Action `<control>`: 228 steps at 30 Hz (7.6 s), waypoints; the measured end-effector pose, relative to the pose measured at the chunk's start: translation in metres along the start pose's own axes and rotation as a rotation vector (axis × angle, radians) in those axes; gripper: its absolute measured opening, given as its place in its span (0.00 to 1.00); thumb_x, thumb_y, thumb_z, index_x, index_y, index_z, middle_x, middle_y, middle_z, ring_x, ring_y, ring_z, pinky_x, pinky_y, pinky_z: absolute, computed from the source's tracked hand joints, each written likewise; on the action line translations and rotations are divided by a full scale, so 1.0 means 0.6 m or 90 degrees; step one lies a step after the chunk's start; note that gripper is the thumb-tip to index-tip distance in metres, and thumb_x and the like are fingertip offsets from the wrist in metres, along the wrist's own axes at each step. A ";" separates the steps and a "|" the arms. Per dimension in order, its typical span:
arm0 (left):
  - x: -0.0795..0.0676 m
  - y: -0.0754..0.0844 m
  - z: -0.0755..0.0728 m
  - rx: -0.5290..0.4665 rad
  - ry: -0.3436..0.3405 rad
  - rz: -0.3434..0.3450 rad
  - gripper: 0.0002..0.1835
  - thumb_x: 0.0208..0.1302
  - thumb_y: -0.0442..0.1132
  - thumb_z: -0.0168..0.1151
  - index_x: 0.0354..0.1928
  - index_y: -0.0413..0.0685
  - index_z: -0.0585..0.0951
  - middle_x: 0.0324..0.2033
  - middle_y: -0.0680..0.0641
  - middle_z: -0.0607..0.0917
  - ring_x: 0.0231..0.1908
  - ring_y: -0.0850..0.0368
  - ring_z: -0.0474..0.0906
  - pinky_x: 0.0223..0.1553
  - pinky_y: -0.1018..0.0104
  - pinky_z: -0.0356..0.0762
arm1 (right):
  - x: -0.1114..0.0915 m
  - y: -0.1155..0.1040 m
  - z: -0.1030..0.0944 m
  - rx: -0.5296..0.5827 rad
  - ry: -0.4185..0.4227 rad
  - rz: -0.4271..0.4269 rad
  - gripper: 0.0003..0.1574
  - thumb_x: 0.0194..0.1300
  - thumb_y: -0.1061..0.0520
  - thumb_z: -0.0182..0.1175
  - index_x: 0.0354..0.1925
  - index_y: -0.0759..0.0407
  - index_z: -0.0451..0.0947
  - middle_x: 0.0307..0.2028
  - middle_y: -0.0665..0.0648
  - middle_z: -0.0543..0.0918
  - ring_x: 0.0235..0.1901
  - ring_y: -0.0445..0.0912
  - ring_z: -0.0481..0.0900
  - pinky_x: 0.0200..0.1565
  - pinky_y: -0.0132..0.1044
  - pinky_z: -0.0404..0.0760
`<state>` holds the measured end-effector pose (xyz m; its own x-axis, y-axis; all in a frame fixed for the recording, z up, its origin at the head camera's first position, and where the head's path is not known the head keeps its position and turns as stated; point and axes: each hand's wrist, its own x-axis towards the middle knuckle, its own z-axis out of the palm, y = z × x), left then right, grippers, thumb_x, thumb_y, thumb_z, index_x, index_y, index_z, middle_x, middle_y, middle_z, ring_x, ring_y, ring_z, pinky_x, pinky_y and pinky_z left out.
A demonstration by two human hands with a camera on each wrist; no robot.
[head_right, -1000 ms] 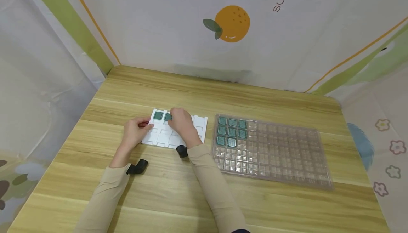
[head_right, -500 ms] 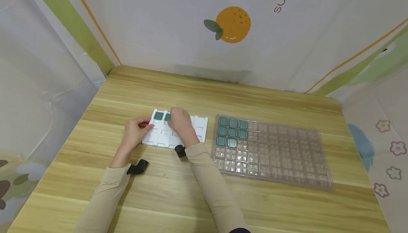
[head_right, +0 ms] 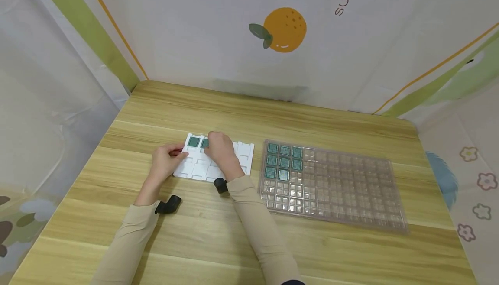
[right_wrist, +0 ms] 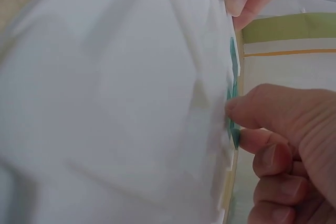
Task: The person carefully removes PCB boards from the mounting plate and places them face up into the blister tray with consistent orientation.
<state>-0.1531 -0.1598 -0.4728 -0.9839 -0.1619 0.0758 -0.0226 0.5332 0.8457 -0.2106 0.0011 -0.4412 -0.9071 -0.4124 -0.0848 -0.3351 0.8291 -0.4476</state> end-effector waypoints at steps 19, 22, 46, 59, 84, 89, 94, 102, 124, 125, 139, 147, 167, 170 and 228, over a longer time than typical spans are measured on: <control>0.000 0.000 0.001 0.006 0.005 -0.016 0.16 0.55 0.25 0.63 0.46 0.24 0.78 0.38 0.28 0.82 0.38 0.37 0.80 0.42 0.52 0.81 | -0.030 0.003 -0.020 0.040 0.027 0.007 0.20 0.57 0.61 0.64 0.49 0.65 0.78 0.44 0.61 0.83 0.26 0.44 0.74 0.30 0.30 0.77; -0.001 0.001 0.000 0.007 0.002 -0.017 0.16 0.55 0.25 0.63 0.46 0.24 0.78 0.38 0.28 0.82 0.38 0.37 0.80 0.42 0.52 0.81 | -0.036 0.005 -0.026 0.036 0.031 0.006 0.21 0.56 0.61 0.64 0.50 0.65 0.78 0.40 0.60 0.84 0.21 0.42 0.70 0.24 0.27 0.73; 0.000 0.004 0.001 0.017 0.004 -0.007 0.16 0.56 0.26 0.63 0.46 0.24 0.78 0.38 0.28 0.82 0.38 0.38 0.80 0.41 0.52 0.82 | -0.073 0.024 -0.060 0.027 0.052 0.025 0.22 0.56 0.60 0.65 0.50 0.64 0.77 0.17 0.53 0.73 0.16 0.41 0.64 0.17 0.27 0.63; 0.000 0.002 0.000 0.022 0.011 0.007 0.15 0.55 0.25 0.63 0.44 0.23 0.78 0.36 0.28 0.82 0.36 0.37 0.81 0.40 0.53 0.82 | -0.095 0.041 -0.068 0.024 0.044 0.041 0.23 0.55 0.60 0.66 0.50 0.64 0.77 0.19 0.52 0.75 0.18 0.42 0.68 0.18 0.28 0.67; 0.000 -0.003 -0.001 0.005 0.003 0.006 0.16 0.55 0.25 0.63 0.45 0.23 0.78 0.37 0.28 0.81 0.37 0.37 0.81 0.41 0.53 0.82 | -0.135 0.088 -0.082 0.010 0.032 0.038 0.20 0.54 0.61 0.65 0.46 0.67 0.78 0.17 0.52 0.72 0.17 0.43 0.66 0.19 0.29 0.65; 0.000 -0.004 0.000 0.001 0.004 0.002 0.16 0.55 0.25 0.63 0.46 0.23 0.78 0.38 0.28 0.81 0.37 0.37 0.80 0.41 0.52 0.82 | -0.144 0.098 -0.089 0.005 0.025 0.048 0.21 0.53 0.62 0.66 0.47 0.67 0.78 0.18 0.52 0.73 0.17 0.43 0.68 0.19 0.30 0.67; 0.000 -0.004 -0.001 0.001 0.001 -0.005 0.16 0.56 0.25 0.63 0.46 0.23 0.78 0.38 0.28 0.81 0.38 0.38 0.80 0.41 0.53 0.82 | -0.153 0.111 -0.095 0.022 0.016 0.055 0.22 0.54 0.63 0.64 0.48 0.68 0.76 0.19 0.53 0.74 0.17 0.43 0.68 0.19 0.31 0.69; -0.001 -0.001 -0.001 0.006 0.000 -0.009 0.15 0.56 0.25 0.62 0.46 0.23 0.78 0.38 0.28 0.81 0.38 0.37 0.80 0.41 0.52 0.81 | -0.168 0.131 -0.102 0.024 0.040 0.031 0.20 0.53 0.62 0.66 0.45 0.67 0.77 0.20 0.53 0.77 0.17 0.43 0.70 0.19 0.31 0.72; 0.000 -0.002 0.000 0.008 0.003 -0.010 0.15 0.56 0.25 0.63 0.46 0.24 0.78 0.38 0.28 0.82 0.38 0.38 0.80 0.41 0.53 0.82 | -0.201 0.179 -0.114 0.015 0.029 0.030 0.22 0.54 0.64 0.65 0.48 0.70 0.76 0.16 0.51 0.74 0.15 0.40 0.67 0.15 0.29 0.68; 0.001 -0.002 0.000 0.008 0.004 -0.010 0.15 0.56 0.25 0.63 0.46 0.24 0.78 0.38 0.28 0.82 0.38 0.38 0.80 0.41 0.53 0.82 | -0.203 0.181 -0.115 0.017 0.026 0.033 0.22 0.54 0.64 0.65 0.48 0.70 0.76 0.16 0.51 0.74 0.15 0.40 0.67 0.16 0.30 0.69; 0.001 -0.004 0.000 0.010 0.004 -0.001 0.15 0.55 0.25 0.63 0.45 0.24 0.78 0.37 0.28 0.82 0.37 0.38 0.81 0.41 0.53 0.82 | -0.232 0.229 -0.128 0.026 0.030 0.064 0.23 0.53 0.65 0.65 0.48 0.72 0.75 0.19 0.53 0.75 0.18 0.43 0.70 0.18 0.33 0.72; 0.001 -0.003 0.000 0.012 -0.001 -0.014 0.15 0.56 0.26 0.63 0.46 0.25 0.78 0.37 0.29 0.82 0.38 0.38 0.80 0.42 0.53 0.81 | -0.250 0.259 -0.126 0.028 0.044 0.058 0.22 0.52 0.66 0.65 0.46 0.74 0.74 0.23 0.58 0.79 0.20 0.45 0.74 0.21 0.35 0.77; 0.000 -0.003 -0.001 0.009 0.002 -0.007 0.15 0.55 0.25 0.63 0.45 0.24 0.78 0.38 0.28 0.82 0.38 0.38 0.80 0.42 0.52 0.81 | -0.272 0.292 -0.119 0.030 0.041 0.110 0.20 0.50 0.68 0.64 0.43 0.73 0.74 0.25 0.60 0.79 0.23 0.48 0.75 0.23 0.38 0.77; 0.001 -0.003 -0.001 0.010 0.002 -0.007 0.15 0.55 0.25 0.62 0.45 0.24 0.78 0.38 0.28 0.82 0.38 0.38 0.80 0.42 0.52 0.81 | -0.273 0.290 -0.120 0.026 0.038 0.112 0.21 0.50 0.67 0.65 0.43 0.73 0.74 0.26 0.61 0.80 0.24 0.49 0.76 0.25 0.39 0.79; -0.001 0.000 -0.003 0.004 -0.004 -0.006 0.15 0.56 0.25 0.62 0.46 0.23 0.78 0.38 0.28 0.81 0.38 0.38 0.80 0.42 0.52 0.81 | -0.216 0.210 -0.119 0.047 0.026 0.039 0.22 0.55 0.63 0.64 0.48 0.71 0.75 0.15 0.51 0.71 0.14 0.41 0.66 0.15 0.32 0.69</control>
<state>-0.1520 -0.1610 -0.4720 -0.9847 -0.1618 0.0648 -0.0327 0.5364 0.8433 -0.1536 0.1860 -0.4231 -0.9355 -0.3446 -0.0779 -0.2606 0.8218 -0.5067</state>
